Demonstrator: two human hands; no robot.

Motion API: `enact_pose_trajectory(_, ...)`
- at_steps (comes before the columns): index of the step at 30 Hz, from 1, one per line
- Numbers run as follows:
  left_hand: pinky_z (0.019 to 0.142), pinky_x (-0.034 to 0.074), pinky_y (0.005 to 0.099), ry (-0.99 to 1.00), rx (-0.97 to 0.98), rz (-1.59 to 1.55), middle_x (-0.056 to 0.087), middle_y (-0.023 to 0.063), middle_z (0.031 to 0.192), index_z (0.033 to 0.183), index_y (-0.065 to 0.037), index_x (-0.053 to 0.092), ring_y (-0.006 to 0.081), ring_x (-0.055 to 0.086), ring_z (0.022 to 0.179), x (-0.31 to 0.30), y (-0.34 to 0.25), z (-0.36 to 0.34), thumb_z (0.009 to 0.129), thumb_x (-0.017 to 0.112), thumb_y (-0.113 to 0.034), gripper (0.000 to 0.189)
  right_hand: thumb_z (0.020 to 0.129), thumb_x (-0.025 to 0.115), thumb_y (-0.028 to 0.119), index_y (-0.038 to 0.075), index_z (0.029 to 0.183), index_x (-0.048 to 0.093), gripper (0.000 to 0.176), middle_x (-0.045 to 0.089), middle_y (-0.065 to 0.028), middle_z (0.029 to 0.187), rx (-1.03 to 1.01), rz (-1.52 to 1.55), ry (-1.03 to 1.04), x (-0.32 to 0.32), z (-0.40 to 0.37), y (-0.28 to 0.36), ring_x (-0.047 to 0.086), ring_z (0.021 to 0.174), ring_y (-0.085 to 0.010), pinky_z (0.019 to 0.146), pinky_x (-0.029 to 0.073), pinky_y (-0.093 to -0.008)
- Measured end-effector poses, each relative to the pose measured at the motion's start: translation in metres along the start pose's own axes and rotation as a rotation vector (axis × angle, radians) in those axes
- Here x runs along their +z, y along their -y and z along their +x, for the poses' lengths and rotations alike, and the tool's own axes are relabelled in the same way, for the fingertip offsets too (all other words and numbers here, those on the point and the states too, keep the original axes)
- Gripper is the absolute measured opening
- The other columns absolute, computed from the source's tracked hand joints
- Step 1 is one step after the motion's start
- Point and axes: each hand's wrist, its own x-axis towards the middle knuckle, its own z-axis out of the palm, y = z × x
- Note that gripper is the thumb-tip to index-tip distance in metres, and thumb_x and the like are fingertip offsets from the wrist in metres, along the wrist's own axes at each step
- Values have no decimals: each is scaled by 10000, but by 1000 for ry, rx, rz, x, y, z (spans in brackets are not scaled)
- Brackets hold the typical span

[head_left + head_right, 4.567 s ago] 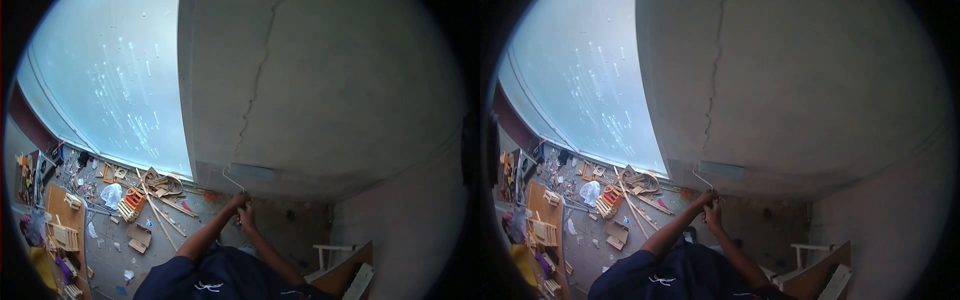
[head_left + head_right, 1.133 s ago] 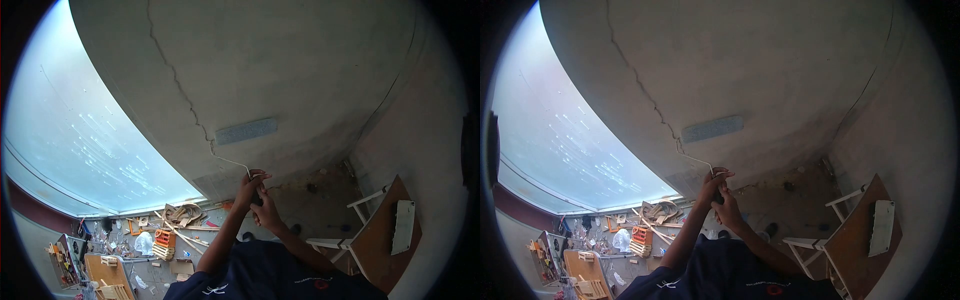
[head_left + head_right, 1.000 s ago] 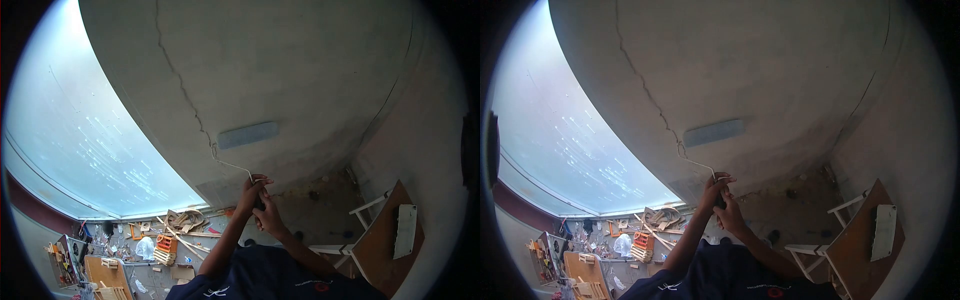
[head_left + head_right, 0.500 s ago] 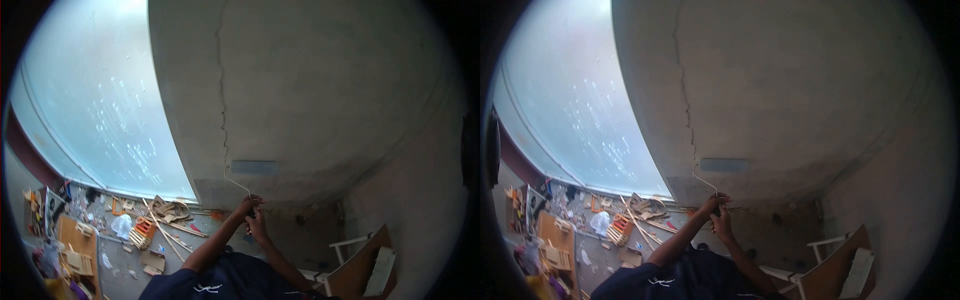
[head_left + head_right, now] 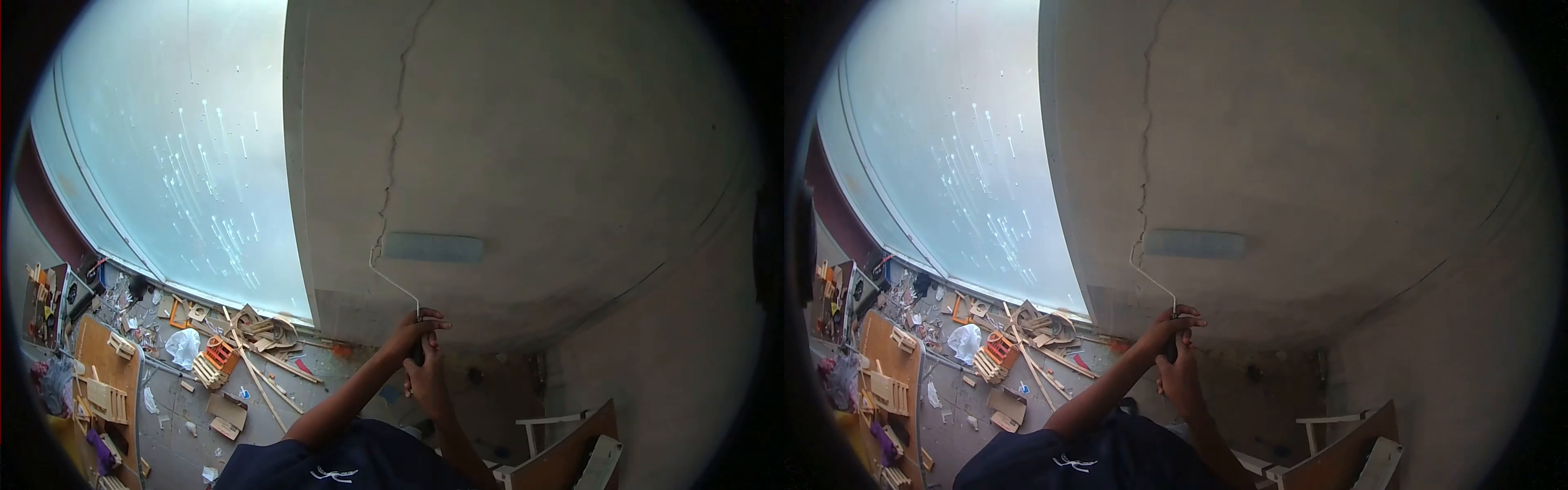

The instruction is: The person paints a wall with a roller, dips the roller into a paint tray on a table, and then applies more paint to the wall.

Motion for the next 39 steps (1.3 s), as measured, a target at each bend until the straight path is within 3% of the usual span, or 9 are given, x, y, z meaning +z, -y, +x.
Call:
enact_pose_trajectory(7,586,469,246,-42,-66,14,613,90,885,1077,6,445,101,518,595,-18,20,3,793,566,-83,321,769,513,33,-25,1297,254,591,496,-128,715,1,-27,-19,5,12,-36,481,397,-146,323,395,-274)
enact_pose_trajectory(9,587,473,253,-42,-51,19,612,89,884,1076,3,446,97,511,599,-14,12,1,789,569,-79,322,755,487,5,-21,1298,253,592,468,-99,651,-70,-37,-9,5,10,-27,458,377,-135,309,371,-269)
enact_pose_trajectory(15,534,471,256,-85,-60,89,608,66,807,1075,-7,450,85,487,542,15,-30,-13,798,561,-80,306,779,502,45,-28,1300,216,599,486,-135,627,2,-100,-5,8,-6,24,489,395,-163,341,408,-284)
enact_pose_trajectory(24,502,456,251,-132,-126,20,579,58,717,1085,-7,458,100,485,493,0,3,0,787,579,-76,329,774,507,43,-30,1304,200,617,503,-135,618,27,-66,4,1,6,-14,531,423,-181,342,421,-289)
enact_pose_trajectory(27,499,448,249,-124,-75,102,589,77,776,1102,-2,449,93,473,498,8,-13,-4,792,567,-84,341,772,514,42,-33,1298,204,615,499,-144,615,-6,-52,26,-1,1,4,536,428,-185,348,428,-295)
enact_pose_trajectory(30,504,440,240,-119,-15,99,599,84,857,1110,-2,447,78,450,505,26,-33,-16,802,547,-90,336,772,518,43,-51,1310,174,646,503,-160,614,-264,-287,-48,8,10,-18,543,434,-194,358,436,-303)
enact_pose_trajectory(32,499,417,205,-132,-18,91,606,67,861,1123,-18,447,48,416,493,22,-24,-10,801,542,-92,344,773,521,45,-62,1322,136,679,511,-186,642,-261,-293,-46,4,12,-19,547,441,-205,365,441,-306)
enact_pose_trajectory(37,518,435,213,-119,-92,57,609,74,925,1127,-5,454,61,420,505,2,-3,1,804,531,-83,341,761,527,90,-91,1187,232,548,520,-356,746,-71,-267,-6,1,12,-16,557,744,-475,634,478,-478)
enact_pose_trajectory(39,514,439,213,-123,-101,83,612,76,918,1129,-2,454,59,419,503,4,-4,1,803,532,-87,346,762,528,87,-101,1173,244,534,517,-360,755,60,-202,53,-5,6,2,558,745,-475,635,479,-476)
